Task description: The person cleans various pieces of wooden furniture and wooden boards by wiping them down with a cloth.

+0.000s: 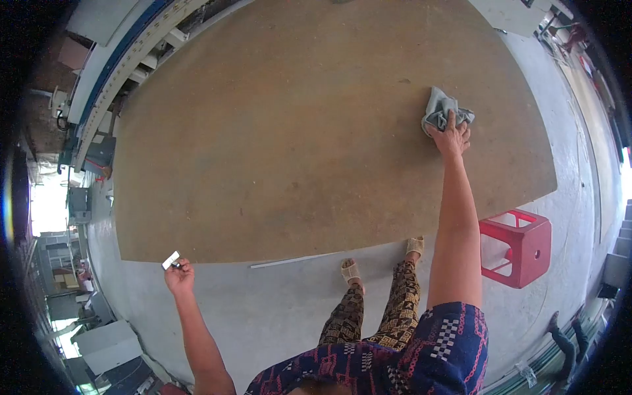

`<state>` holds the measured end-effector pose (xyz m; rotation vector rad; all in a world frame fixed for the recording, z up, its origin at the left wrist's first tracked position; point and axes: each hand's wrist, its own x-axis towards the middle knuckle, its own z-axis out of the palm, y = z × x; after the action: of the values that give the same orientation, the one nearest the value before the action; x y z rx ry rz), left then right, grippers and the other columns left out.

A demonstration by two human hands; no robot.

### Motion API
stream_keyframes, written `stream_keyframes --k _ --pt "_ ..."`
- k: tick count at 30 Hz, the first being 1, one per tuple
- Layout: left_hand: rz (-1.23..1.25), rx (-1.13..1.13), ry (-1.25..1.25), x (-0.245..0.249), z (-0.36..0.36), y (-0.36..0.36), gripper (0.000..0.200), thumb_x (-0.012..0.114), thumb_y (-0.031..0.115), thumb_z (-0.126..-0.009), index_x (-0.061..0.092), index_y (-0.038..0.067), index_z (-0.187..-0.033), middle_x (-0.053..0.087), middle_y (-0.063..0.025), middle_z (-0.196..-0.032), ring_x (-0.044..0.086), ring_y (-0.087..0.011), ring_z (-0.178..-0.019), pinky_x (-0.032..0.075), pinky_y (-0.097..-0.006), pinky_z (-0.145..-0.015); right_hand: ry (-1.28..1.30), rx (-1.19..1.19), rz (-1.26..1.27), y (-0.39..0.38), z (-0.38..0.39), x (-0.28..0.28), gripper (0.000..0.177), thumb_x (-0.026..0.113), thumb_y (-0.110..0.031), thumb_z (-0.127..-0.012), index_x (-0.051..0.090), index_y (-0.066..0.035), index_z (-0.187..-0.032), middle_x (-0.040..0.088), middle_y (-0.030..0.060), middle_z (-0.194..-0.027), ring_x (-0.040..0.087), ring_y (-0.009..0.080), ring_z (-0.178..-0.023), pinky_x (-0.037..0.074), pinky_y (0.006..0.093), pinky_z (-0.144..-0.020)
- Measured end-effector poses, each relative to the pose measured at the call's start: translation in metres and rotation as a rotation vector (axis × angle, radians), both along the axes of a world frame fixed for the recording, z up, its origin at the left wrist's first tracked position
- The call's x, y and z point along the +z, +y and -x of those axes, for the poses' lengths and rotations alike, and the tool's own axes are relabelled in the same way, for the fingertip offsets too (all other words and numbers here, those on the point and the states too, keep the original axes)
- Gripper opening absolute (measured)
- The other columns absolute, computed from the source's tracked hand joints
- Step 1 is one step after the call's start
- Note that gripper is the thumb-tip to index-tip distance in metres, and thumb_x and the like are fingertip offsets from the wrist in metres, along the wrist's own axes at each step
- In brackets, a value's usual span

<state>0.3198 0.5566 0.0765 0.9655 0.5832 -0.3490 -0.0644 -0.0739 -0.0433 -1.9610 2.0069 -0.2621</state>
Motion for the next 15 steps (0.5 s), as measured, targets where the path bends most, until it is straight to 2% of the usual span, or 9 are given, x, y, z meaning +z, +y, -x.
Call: stream_keyframes --k 1,4,5,9,11,12,13,14,15 --pt "-0.017 0.007 -0.009 0.000 0.000 0.005 0.020 0.040 0.020 -0.088 0.051 0.003 -0.085 0.051 -0.0063 -0.069 0.049 -0.0190 -0.059 0.037 -0.0273 -0.047 0.110 0.003 0.057 0.003 -0.011 0.008 0.075 0.063 -0.050 -0.071 0.034 -0.030 -0.136 0.022 0.0161 -0.145 0.018 0.0356 -0.134 0.021 0.0501 -0.104" --pt "-0.018 0.013 -0.019 0.000 0.001 0.028 0.021 0.041 0.020 -0.088 0.052 0.003 -0.085 0.051 -0.0068 -0.070 0.050 -0.0192 -0.059 0.037 -0.0273 -0.046 0.118 0.197 0.209 -0.023 -0.023 -0.017 0.056 0.060 -0.034 -0.076 0.044 -0.025 -0.130 0.031 0.0139 -0.141 0.026 0.0339 -0.131 0.028 0.0448 -0.103" --pt "-0.013 0.017 -0.019 -0.001 0.002 0.038 0.021 0.041 0.020 -0.087 0.053 0.003 -0.085 0.052 -0.0069 -0.070 0.050 -0.0192 -0.059 0.037 -0.0273 -0.046 0.132 0.225 0.256 -0.020 -0.026 -0.019 0.044 0.055 -0.020 -0.079 0.052 -0.018 -0.123 0.038 0.0127 -0.137 0.032 0.0317 -0.127 0.033 0.0408 -0.101" --pt "0.028 0.044 -0.001 -0.006 0.007 0.062 0.021 0.041 0.020 -0.086 0.053 0.003 -0.085 0.052 -0.0077 -0.069 0.051 -0.0193 -0.059 0.038 -0.0273 -0.046 0.051 0.276 0.378 0.026 -0.045 -0.051 0.041 0.049 -0.014 -0.082 0.050 -0.009 -0.123 0.043 0.0147 -0.131 0.041 0.0302 -0.121 0.034 0.0421 -0.100" --pt "0.061 0.055 0.009 -0.009 0.008 0.070 0.020 0.041 0.020 -0.086 0.053 0.003 -0.085 0.052 -0.0082 -0.069 0.051 -0.0195 -0.059 0.038 -0.0274 -0.046 -0.565 0.262 0.245 0.104 -0.084 -0.015 0.033 0.040 -0.008 -0.085 0.052 -0.004 -0.116 0.053 0.0153 -0.115 0.050 0.0279 -0.107 0.041 0.0387 -0.089" --pt "0.079 0.062 0.008 -0.010 0.004 0.076 0.020 0.041 0.020 -0.086 0.052 0.002 -0.085 0.052 -0.0085 -0.069 0.051 -0.0196 -0.060 0.038 -0.0275 -0.047 -0.990 0.031 -0.209 0.159 -0.113 0.030 0.029 0.043 -0.008 -0.085 0.052 -0.001 -0.112 0.056 0.0165 -0.103 0.054 0.0288 -0.097 0.043 0.0384 -0.081" --pt "0.094 0.071 0.005 -0.010 0.004 0.082 0.020 0.041 0.020 -0.086 0.052 0.002 -0.086 0.052 -0.0088 -0.069 0.051 -0.0198 -0.060 0.038 -0.0276 -0.047 -0.558 0.458 -0.158 0.200 -0.127 0.006 0.037 0.047 -0.007 -0.081 0.049 -0.002 -0.118 0.049 0.0163 -0.117 0.044 0.0304 -0.111 0.034 0.0435 -0.093" --pt "0.112 0.068 0.012 -0.008 0.003 0.084 0.020 0.041 0.019 -0.086 0.051 0.002 -0.086 0.052 -0.0090 -0.069 0.051 -0.0199 -0.060 0.038 -0.0276 -0.047 -0.191 0.837 0.042 0.241 -0.142 -0.018 0.047 0.051 -0.006 -0.077 0.046 -0.003 -0.123 0.042 0.0162 -0.131 0.034 0.0320 -0.125 0.025 0.0487 -0.104" --pt "0.130 0.067 0.016 -0.005 0.002 0.084 0.020 0.041 0.019 -0.086 0.051 0.002 -0.087 0.052 -0.0092 -0.069 0.050 -0.0200 -0.059 0.038 -0.0277 -0.047 -0.368 0.916 0.485 0.304 -0.167 -0.052 0.033 0.056 -0.005 -0.069 0.059 -0.004 -0.102 0.055 0.0164 -0.110 0.048 0.0300 -0.108 0.036 0.0435 -0.093"
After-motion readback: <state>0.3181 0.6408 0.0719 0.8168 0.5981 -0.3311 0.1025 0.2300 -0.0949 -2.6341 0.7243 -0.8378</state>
